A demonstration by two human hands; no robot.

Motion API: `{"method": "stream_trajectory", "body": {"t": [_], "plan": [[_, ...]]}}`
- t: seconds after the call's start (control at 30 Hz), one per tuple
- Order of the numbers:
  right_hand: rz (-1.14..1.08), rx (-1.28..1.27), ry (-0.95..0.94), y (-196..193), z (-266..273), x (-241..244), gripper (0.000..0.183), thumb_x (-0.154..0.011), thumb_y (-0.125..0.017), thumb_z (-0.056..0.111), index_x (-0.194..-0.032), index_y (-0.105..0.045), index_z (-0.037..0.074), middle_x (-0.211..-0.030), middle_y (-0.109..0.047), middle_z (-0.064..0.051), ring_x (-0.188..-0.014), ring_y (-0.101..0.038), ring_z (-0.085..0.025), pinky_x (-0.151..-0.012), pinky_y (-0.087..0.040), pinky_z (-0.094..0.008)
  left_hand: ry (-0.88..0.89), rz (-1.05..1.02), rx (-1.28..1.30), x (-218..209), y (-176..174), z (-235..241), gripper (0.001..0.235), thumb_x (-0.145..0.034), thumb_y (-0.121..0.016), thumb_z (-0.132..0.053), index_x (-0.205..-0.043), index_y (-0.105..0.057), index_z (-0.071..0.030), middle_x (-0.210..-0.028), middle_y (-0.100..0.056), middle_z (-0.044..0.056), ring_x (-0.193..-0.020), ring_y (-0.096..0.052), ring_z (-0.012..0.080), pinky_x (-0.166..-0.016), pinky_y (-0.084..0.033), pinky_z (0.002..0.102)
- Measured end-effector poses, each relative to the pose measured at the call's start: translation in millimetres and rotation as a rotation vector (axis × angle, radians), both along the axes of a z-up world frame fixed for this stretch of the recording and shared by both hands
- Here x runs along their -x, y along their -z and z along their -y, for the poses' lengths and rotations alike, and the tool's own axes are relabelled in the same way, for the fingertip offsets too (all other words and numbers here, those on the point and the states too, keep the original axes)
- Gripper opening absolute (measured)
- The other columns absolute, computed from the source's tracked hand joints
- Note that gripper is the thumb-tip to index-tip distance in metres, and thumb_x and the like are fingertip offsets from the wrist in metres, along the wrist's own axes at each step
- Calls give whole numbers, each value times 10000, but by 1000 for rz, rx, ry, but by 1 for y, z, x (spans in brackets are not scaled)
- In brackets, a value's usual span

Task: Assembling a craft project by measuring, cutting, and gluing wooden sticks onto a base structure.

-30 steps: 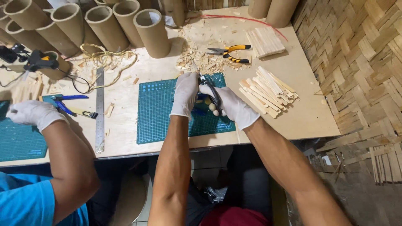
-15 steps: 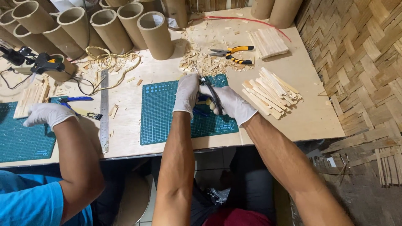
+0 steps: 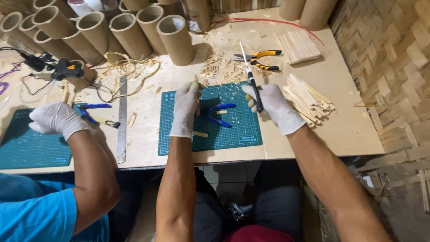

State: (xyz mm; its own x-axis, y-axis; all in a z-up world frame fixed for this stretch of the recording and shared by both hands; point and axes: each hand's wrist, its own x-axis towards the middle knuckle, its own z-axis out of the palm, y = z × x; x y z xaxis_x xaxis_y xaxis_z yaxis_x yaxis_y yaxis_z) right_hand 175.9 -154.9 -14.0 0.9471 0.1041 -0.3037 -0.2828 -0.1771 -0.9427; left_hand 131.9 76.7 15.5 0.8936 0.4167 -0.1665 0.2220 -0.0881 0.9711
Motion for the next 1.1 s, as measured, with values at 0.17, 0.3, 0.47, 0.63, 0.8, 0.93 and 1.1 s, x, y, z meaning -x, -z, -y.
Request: {"method": "stream_trajectory", "body": {"t": [0.17, 0.3, 0.47, 0.63, 0.8, 0.93, 1.1], "plan": [[190, 25, -22, 3, -2, -3, 349, -827, -849, 344, -704, -671, 70, -557, -661, -118, -437, -667, -151, -352, -406, -177, -124, 191, 210, 12, 24, -29, 246, -964, -648, -315, -973, -743, -89, -794, -648, 63, -654, -616, 146, -534, -475, 253], [416, 166, 136, 18, -16, -1, 330, -875, -792, 316, -627, -637, 161, -470, -604, -36, -464, -649, -124, -450, -457, -196, -162, 361, 299, 16, 34, -41, 246, -1023, -596, -317, -928, -669, -102, -660, -599, 31, -517, -575, 108, -404, -369, 183], [497, 470, 166, 21, -9, 2, 350, -911, -769, 450, -688, -655, 206, -502, -562, 2, -576, -636, -210, -607, -484, -339, -167, 312, 42, 26, 41, -47, 238, -1034, -559, -328, -986, -659, -118, -677, -601, 6, -586, -534, 77, -516, -394, 215], [495, 573, 159, 18, -4, 4, 342, -875, -756, 510, -714, -668, 221, -532, -601, -1, -681, -690, -292, -669, -523, -439, -210, 120, -325, 28, 48, -48, 128, -938, -587, -242, -1012, -633, -147, -770, -712, 51, -780, -686, 231, -754, -511, 376], [566, 585, 157, 15, -4, 6, 333, -877, -770, 510, -744, -683, 217, -552, -607, -14, -717, -695, -307, -667, -530, -448, -223, 118, -740, 20, 65, -54, 55, -918, -678, -119, -972, -679, -110, -821, -642, 51, -778, -703, 262, -701, -548, 379], [591, 552, 148, 12, -6, 8, 348, -888, -771, 480, -711, -659, 202, -537, -596, -26, -676, -687, -317, -665, -521, -444, -255, 50, -1012, 22, 73, -46, 19, -898, -657, -141, -895, -647, -125, -781, -553, 16, -736, -660, 268, -619, -527, 372], [568, 541, 119, 8, -5, 9, 348, -875, -756, 491, -692, -647, 215, -516, -582, -4, -665, -687, -295, -672, -527, -424, -296, -5, -1367, 22, 102, -46, 133, -860, -698, -293, -806, -647, -182, -752, -547, 8, -761, -627, 276, -618, -479, 418]]}}
